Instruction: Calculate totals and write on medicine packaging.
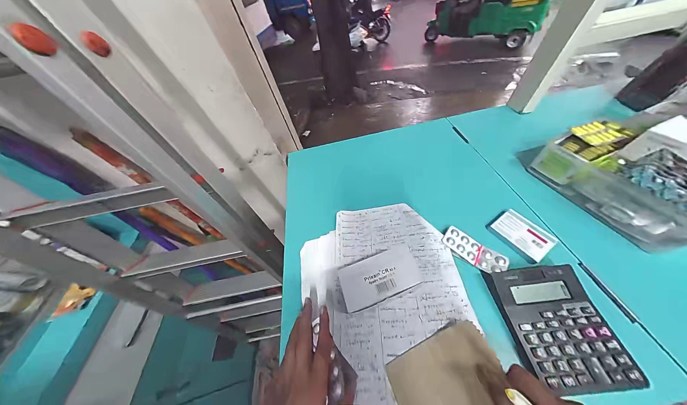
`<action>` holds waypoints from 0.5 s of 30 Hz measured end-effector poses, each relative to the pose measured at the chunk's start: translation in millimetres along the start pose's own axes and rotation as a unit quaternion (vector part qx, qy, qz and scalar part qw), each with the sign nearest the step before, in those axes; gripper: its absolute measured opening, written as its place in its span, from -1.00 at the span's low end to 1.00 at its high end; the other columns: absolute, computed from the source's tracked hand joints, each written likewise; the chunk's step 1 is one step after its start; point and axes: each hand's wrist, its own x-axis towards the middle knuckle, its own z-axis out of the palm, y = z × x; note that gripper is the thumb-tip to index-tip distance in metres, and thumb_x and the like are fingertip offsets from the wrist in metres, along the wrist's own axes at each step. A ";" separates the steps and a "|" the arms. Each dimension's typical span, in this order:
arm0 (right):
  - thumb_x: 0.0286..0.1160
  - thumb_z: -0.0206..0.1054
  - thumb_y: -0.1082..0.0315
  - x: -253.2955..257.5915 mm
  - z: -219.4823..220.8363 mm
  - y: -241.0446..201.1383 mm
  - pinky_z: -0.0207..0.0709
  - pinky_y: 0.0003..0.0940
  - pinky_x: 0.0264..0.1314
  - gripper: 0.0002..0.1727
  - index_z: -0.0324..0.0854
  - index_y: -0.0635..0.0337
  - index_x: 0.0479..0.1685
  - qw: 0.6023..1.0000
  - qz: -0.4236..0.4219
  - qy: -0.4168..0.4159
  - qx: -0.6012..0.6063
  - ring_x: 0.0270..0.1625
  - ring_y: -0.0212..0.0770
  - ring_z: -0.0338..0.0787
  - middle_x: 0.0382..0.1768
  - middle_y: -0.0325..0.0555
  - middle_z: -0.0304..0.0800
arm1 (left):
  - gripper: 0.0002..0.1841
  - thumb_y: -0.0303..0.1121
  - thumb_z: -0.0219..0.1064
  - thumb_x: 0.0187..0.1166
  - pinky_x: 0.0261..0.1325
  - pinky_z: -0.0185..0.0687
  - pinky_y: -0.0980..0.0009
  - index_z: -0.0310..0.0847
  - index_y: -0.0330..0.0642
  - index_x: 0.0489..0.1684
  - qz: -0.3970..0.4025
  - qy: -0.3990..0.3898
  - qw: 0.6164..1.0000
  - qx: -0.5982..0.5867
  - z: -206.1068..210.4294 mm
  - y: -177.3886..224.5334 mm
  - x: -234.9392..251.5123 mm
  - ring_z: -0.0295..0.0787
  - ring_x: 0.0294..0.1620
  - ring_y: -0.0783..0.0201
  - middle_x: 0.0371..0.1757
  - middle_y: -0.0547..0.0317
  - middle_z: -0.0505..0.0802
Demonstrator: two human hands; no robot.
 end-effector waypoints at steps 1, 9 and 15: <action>0.68 0.28 0.16 -1.1 0.6 -2.7 0.44 -0.03 -0.62 -0.58 0.63 0.38 -0.42 1.000 0.011 0.005 0.000 -0.64 0.00 0.65 -0.65 0.10 0.65 | 0.07 -0.01 0.60 0.27 0.65 0.17 -0.37 0.14 -0.52 0.75 0.003 -0.007 1.000 0.006 -1.8 -1.5 1.5 0.13 0.71 -0.60 0.74 -0.69 0.12; 0.67 0.31 0.16 3.3 -0.2 -4.1 0.45 -0.17 -0.65 -0.56 0.65 0.39 -0.45 0.997 0.053 0.057 0.009 -0.71 -0.15 0.61 -0.72 0.05 0.63 | -0.31 0.01 0.37 0.61 0.68 0.03 -0.37 0.49 -0.45 0.50 0.141 0.021 0.989 -0.031 -19.1 32.6 0.7 0.41 0.65 -0.33 0.52 -0.48 0.59; 0.71 0.29 0.18 12.5 -17.1 7.6 0.64 -0.06 -0.44 -0.60 0.78 0.43 -0.15 0.999 0.015 0.029 -0.009 -0.53 -0.05 0.79 -0.51 0.16 0.82 | -0.53 -0.16 0.27 0.72 0.70 0.28 -0.12 0.64 -0.32 0.43 0.259 -0.148 0.952 -0.064 39.2 58.1 -2.7 0.55 0.62 -0.09 0.48 -0.11 0.73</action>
